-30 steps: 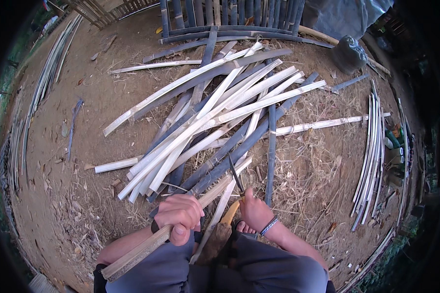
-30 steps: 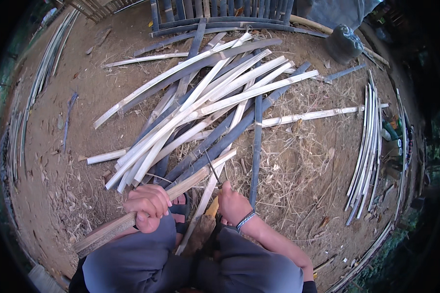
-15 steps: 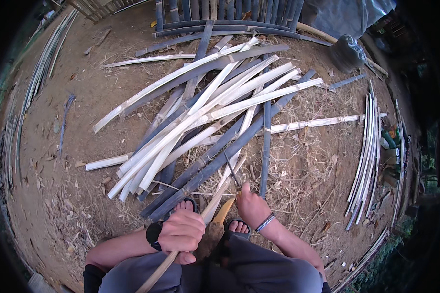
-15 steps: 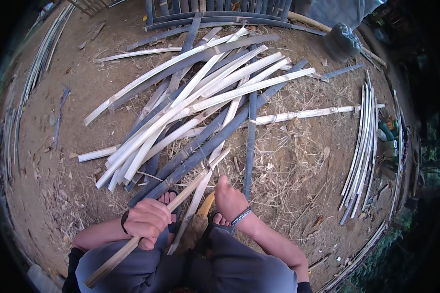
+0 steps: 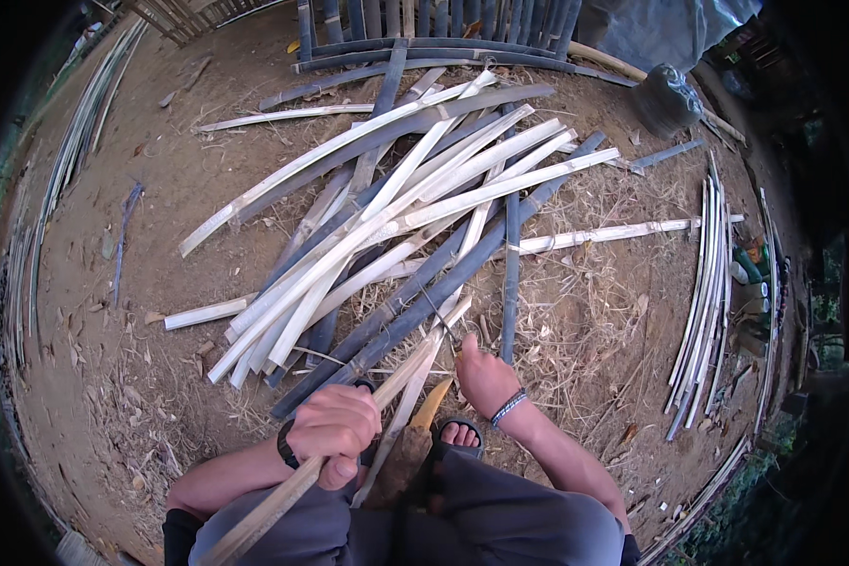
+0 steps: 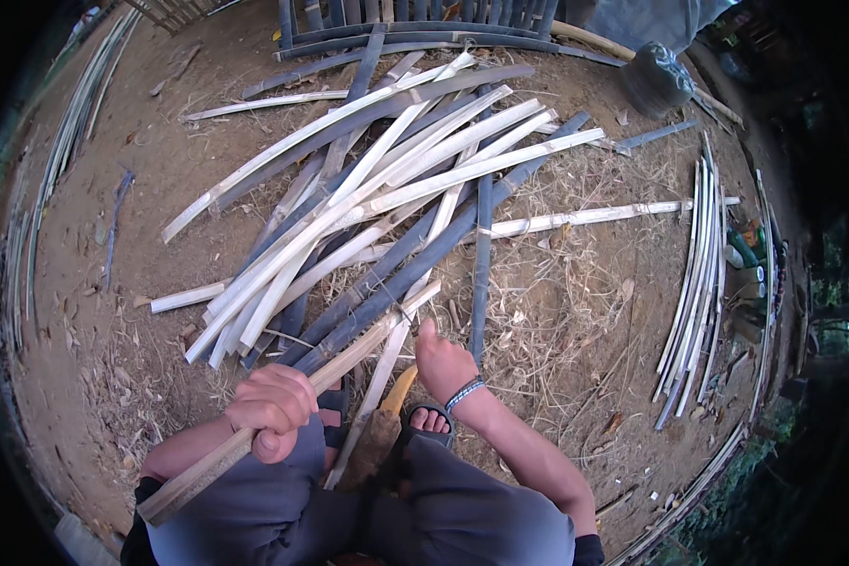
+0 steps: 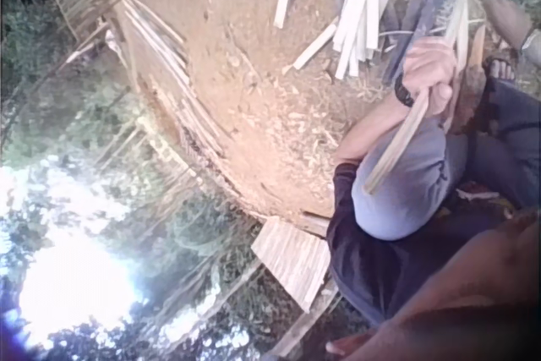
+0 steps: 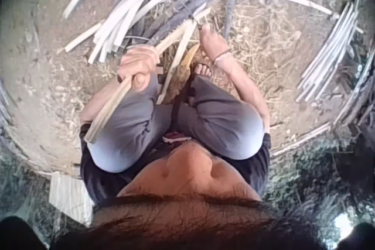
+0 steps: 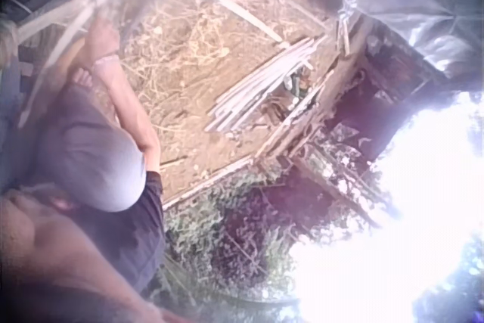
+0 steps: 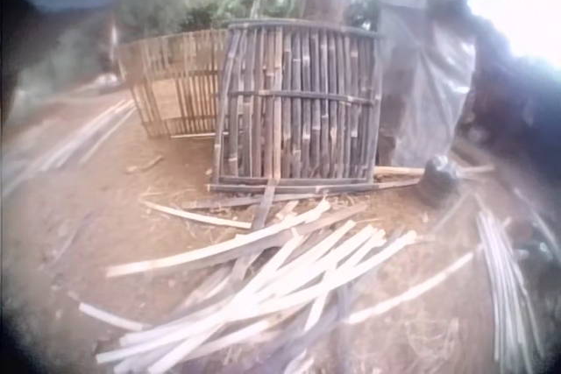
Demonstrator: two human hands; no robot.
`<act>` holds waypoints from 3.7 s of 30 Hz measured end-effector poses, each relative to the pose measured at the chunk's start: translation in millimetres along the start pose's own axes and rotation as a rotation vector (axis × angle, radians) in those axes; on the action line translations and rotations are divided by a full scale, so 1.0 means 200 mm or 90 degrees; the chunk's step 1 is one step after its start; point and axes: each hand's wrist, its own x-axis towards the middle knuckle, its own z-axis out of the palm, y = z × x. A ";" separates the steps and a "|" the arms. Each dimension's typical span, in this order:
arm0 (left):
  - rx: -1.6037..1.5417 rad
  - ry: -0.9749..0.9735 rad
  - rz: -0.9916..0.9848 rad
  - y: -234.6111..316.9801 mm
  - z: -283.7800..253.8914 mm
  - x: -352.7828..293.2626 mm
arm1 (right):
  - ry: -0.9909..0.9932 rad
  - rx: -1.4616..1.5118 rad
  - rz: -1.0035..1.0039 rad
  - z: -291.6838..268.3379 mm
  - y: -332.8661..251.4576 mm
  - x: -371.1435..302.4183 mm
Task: The person shaves a piece of bamboo by hand using a knife, removing thin strips from the surface.
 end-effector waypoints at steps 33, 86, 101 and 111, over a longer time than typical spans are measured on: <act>0.032 0.151 -0.042 0.01 0.01 0.01 | 0.008 -0.006 -0.054 -0.03 -0.14 -0.11; 0.026 0.055 -0.014 -0.01 0.07 0.03 | -0.013 0.047 -0.009 -0.04 0.02 -0.07; 0.063 0.209 -0.138 0.00 0.00 -0.02 | 0.012 0.118 0.070 0.11 -0.08 0.01; 0.070 0.214 -0.142 0.00 -0.02 0.00 | -0.004 0.139 0.050 0.08 -0.09 -0.03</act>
